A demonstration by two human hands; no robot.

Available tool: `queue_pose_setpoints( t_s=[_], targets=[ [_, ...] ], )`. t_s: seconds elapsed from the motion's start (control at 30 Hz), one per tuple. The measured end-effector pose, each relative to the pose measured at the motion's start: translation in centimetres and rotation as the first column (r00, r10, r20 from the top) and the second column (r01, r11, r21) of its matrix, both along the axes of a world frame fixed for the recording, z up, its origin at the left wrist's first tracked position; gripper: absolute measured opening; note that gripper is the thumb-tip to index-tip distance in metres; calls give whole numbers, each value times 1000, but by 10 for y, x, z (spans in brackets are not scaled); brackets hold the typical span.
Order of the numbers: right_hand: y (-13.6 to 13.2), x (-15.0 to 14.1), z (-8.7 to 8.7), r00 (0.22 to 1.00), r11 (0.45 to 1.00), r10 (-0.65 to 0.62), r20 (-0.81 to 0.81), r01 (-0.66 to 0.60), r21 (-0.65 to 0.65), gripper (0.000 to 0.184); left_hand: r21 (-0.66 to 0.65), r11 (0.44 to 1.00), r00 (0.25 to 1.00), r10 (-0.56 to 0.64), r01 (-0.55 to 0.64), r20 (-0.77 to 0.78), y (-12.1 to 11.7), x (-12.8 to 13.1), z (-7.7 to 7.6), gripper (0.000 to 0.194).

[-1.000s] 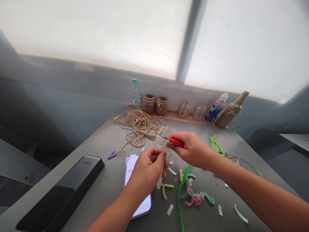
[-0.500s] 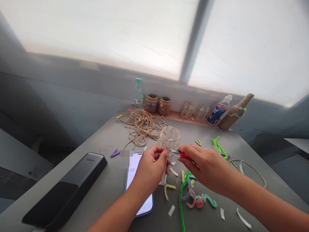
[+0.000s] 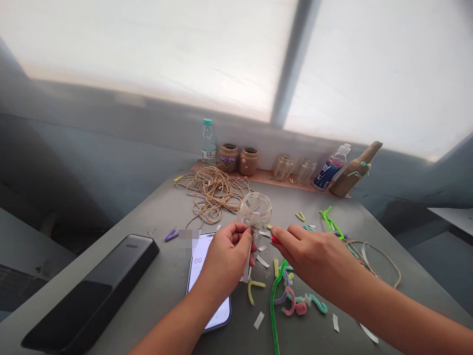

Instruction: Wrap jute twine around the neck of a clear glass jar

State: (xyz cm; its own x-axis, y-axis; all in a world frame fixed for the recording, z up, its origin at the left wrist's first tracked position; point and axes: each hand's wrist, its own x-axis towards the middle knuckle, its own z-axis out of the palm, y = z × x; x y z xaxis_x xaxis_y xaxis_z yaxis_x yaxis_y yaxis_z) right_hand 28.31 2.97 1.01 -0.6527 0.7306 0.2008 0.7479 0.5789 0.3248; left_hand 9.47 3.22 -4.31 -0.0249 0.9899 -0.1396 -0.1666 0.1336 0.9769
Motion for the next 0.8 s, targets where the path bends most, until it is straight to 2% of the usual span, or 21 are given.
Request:
queue_pose_setpoints(
  t_s=[0.13, 0.43, 0.8],
  targets=[
    [-2, 3, 0, 1000, 1000, -7, 26, 6, 22, 12, 0, 1000, 1000, 0, 0, 0, 1, 0, -1, 18],
    [-4, 4, 0, 999, 1000, -2, 53, 0, 30, 44, 2, 1000, 1000, 0, 0, -12, 0, 0, -2, 18],
    [-12, -3, -1, 997, 983, 26, 73, -38, 177, 59, -8, 1000, 1000, -14, 14, -5, 2, 1, -2, 18]
  ],
)
